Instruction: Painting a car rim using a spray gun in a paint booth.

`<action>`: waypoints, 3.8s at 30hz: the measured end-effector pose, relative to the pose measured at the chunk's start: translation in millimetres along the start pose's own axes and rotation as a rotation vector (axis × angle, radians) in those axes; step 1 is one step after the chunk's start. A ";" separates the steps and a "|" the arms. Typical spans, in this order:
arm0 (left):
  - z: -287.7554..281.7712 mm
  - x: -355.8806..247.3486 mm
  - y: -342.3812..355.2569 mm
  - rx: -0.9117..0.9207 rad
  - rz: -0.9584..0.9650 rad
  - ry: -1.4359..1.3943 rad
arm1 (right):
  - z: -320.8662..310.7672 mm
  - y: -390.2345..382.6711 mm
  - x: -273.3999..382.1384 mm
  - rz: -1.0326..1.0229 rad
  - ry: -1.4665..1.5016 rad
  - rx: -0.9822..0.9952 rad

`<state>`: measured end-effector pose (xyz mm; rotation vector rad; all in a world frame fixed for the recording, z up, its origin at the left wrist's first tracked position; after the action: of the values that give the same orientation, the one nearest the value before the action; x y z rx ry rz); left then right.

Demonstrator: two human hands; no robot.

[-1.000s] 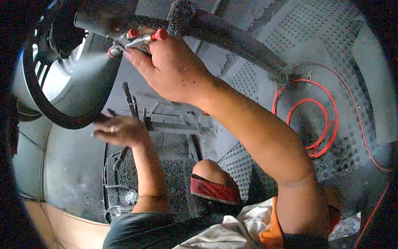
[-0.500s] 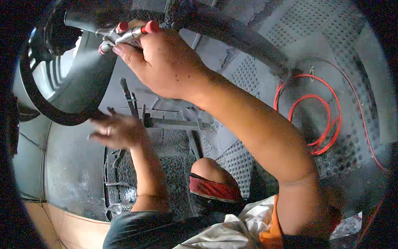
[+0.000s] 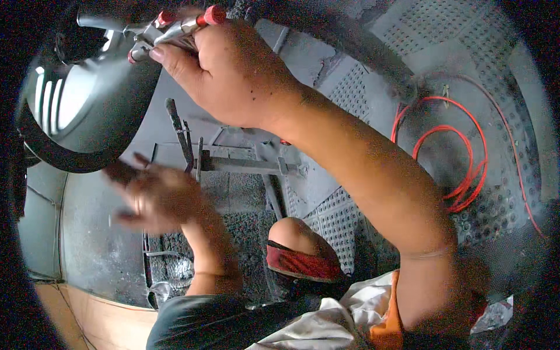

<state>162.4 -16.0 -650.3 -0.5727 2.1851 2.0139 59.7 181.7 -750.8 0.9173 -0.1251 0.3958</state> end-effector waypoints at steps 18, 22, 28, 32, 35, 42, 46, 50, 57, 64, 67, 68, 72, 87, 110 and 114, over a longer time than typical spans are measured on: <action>19.1 -34.7 -8.1 0.243 0.227 -0.002 | -7.2 4.9 49.9 -0.132 -0.321 0.004; -41.8 26.3 29.4 0.132 0.023 0.236 | -1.7 9.6 25.5 0.050 0.081 0.011; 9.1 -2.2 7.9 0.189 0.042 0.053 | -2.1 6.8 62.3 -0.131 -0.550 -0.037; 25.8 -40.5 -1.4 0.285 0.247 -0.009 | -6.1 13.5 20.1 0.108 0.043 0.126; -16.6 6.6 19.8 0.170 0.130 0.145 | -1.2 8.4 50.4 -0.091 -0.438 0.103; 23.7 -16.6 -1.3 0.169 0.064 -0.018 | -0.6 -1.6 1.2 0.180 0.042 0.222; 20.3 -42.1 -4.4 0.189 0.277 0.004 | 0.0 3.7 6.6 0.200 0.097 0.201; -36.4 23.7 23.9 0.199 0.127 0.478 | -1.5 5.9 36.4 0.005 -0.169 0.153; 47.1 -60.9 -19.9 0.235 0.222 -0.275 | -13.3 -0.3 24.6 -0.105 -0.109 0.070; -48.4 5.1 16.5 -0.079 0.113 0.897 | -5.5 8.8 22.9 0.062 -0.039 0.153; -12.3 7.3 15.4 0.094 0.118 0.390 | -0.6 2.6 13.8 0.139 0.015 0.183; -1.0 -7.2 5.7 0.139 0.110 0.164 | 3.0 -0.5 7.5 0.180 0.043 0.199; 58.8 -100.1 -23.5 0.351 0.444 -0.352 | -6.9 -0.6 22.4 -0.016 -0.024 0.172; 52.2 -56.3 -4.4 0.316 0.108 -0.756 | 7.4 -10.9 5.7 0.092 -0.132 0.262; -44.1 6.9 35.3 0.151 0.097 0.360 | 6.2 -3.5 9.9 0.089 -0.137 0.152; -30.3 26.3 28.5 0.180 -0.018 0.572 | 7.1 -4.8 9.3 0.022 -0.182 0.098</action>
<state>133.3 -49.5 -629.1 -1.2619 2.6066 1.7688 70.6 176.1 -747.6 1.0492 -0.2844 0.3409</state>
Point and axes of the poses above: each hand's wrist, its own y-axis towards the middle knuckle, its own z-axis out of the palm, x = y × z, the point moved 10 cm from there along y, towards the middle knuckle, and after that the axes turned 6 degrees about x, right-handed, at the moved point
